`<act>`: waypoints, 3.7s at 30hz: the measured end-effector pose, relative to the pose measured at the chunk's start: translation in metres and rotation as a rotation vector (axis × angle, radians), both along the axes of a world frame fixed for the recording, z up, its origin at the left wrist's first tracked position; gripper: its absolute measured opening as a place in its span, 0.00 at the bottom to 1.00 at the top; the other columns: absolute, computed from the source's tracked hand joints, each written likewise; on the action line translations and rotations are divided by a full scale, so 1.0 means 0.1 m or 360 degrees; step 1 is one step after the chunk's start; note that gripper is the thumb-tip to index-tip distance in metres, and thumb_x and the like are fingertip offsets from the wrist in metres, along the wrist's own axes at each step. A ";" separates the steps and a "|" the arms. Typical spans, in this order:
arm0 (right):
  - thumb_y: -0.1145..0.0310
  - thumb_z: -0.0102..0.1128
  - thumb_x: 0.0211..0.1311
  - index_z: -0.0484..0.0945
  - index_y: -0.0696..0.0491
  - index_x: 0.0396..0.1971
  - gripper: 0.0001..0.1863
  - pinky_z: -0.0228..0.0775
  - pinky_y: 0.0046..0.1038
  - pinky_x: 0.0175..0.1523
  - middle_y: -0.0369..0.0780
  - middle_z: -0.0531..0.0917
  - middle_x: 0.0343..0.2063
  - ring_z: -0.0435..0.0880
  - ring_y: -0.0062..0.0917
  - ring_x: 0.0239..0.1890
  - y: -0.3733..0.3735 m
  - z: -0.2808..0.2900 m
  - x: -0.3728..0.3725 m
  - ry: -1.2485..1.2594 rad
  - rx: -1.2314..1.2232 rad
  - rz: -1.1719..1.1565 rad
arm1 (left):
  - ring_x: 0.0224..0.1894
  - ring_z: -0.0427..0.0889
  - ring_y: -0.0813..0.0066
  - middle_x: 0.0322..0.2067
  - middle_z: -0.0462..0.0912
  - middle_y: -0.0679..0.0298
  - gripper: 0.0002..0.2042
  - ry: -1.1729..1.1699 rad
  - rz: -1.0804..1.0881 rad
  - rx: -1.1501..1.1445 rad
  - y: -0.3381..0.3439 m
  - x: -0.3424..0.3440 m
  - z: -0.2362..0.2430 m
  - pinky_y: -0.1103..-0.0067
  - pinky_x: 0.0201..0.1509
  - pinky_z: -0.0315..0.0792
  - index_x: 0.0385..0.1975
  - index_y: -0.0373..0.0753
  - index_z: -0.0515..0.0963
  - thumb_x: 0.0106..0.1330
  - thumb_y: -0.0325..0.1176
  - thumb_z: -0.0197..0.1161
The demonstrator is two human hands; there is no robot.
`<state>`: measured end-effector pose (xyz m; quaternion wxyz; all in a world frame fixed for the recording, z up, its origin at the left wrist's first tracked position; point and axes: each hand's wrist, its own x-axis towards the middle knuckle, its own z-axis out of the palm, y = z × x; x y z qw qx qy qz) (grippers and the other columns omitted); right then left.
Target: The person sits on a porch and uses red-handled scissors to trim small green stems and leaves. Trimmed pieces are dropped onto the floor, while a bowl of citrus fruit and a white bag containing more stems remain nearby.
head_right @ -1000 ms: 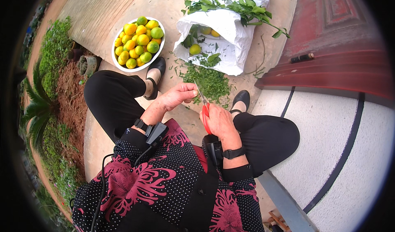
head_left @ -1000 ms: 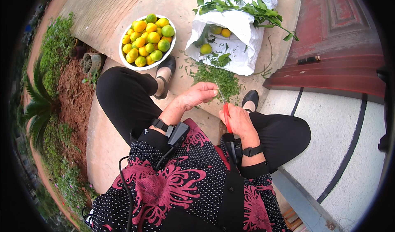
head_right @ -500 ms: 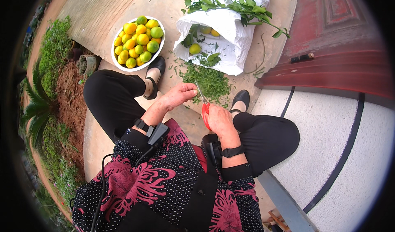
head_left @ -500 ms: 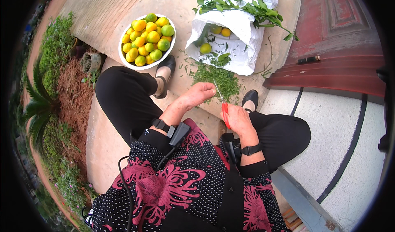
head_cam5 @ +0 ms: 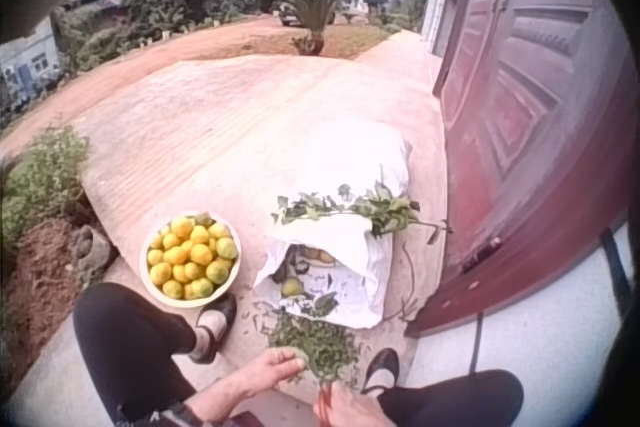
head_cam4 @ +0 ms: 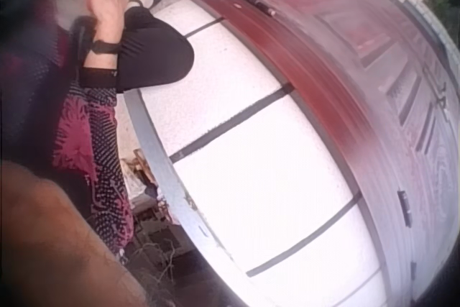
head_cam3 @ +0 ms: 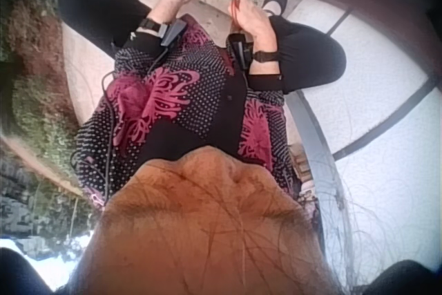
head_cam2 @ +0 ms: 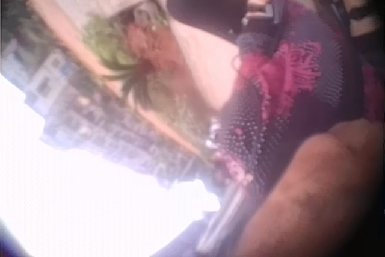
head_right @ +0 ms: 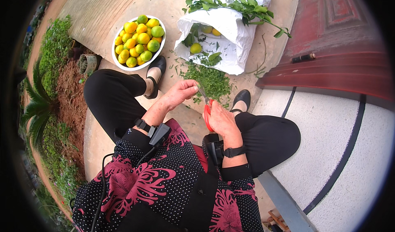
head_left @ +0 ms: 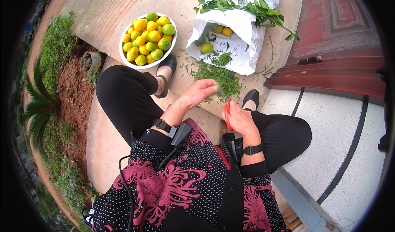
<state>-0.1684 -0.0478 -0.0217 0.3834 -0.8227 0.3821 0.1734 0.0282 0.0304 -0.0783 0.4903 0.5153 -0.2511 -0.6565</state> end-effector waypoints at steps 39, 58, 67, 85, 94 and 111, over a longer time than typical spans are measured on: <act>0.55 0.55 0.62 0.75 0.61 0.37 0.21 0.71 0.44 0.46 0.51 0.84 0.32 0.84 0.46 0.36 0.10 0.02 -0.07 -0.0278 -0.0338 -0.0131 | 0.29 0.68 0.84 0.31 0.76 0.75 0.06 0.0417 0.0016 -0.0059 0.04 0.02 -0.06 0.83 0.35 0.63 0.41 0.40 0.78 0.68 0.31 0.62; 0.61 0.50 0.61 0.82 0.59 0.33 0.17 0.73 0.43 0.49 0.52 0.85 0.33 0.84 0.45 0.42 0.09 -0.11 -0.07 -0.0067 -0.0147 -0.0048 | 0.22 0.59 0.87 0.21 0.67 0.78 0.07 0.0000 -0.0095 0.0296 0.03 -0.10 -0.15 0.86 0.27 0.56 0.30 0.42 0.76 0.70 0.34 0.59; 0.60 0.50 0.62 0.82 0.58 0.35 0.17 0.73 0.43 0.51 0.51 0.85 0.37 0.84 0.45 0.44 0.09 -0.17 -0.05 0.0023 -0.0080 -0.0091 | 0.21 0.59 0.87 0.20 0.67 0.77 0.07 0.0001 -0.0056 0.0362 0.01 -0.13 -0.18 0.86 0.26 0.55 0.29 0.41 0.75 0.71 0.33 0.58; 0.57 0.49 0.67 0.74 0.62 0.43 0.21 0.73 0.41 0.51 0.53 0.83 0.41 0.83 0.45 0.46 -0.03 -0.08 -0.03 0.0130 -0.0016 -0.0146 | 0.25 0.66 0.84 0.24 0.71 0.75 0.06 0.0145 0.0116 0.0112 -0.01 -0.08 -0.12 0.83 0.32 0.64 0.43 0.40 0.76 0.69 0.31 0.60; 0.55 0.53 0.64 0.74 0.60 0.40 0.20 0.69 0.44 0.48 0.50 0.83 0.37 0.83 0.43 0.42 0.03 -0.05 -0.12 -0.0081 -0.0243 -0.0117 | 0.24 0.65 0.85 0.24 0.71 0.74 0.07 0.0261 -0.0032 0.0079 -0.01 0.00 -0.06 0.84 0.30 0.62 0.43 0.39 0.75 0.69 0.29 0.61; 0.55 0.53 0.62 0.76 0.59 0.38 0.20 0.71 0.43 0.46 0.50 0.85 0.31 0.84 0.46 0.38 0.04 -0.07 -0.10 -0.0190 -0.0315 -0.0089 | 0.24 0.65 0.86 0.22 0.72 0.75 0.08 0.0098 -0.0055 0.0093 0.02 0.04 -0.08 0.86 0.30 0.60 0.41 0.39 0.79 0.67 0.34 0.64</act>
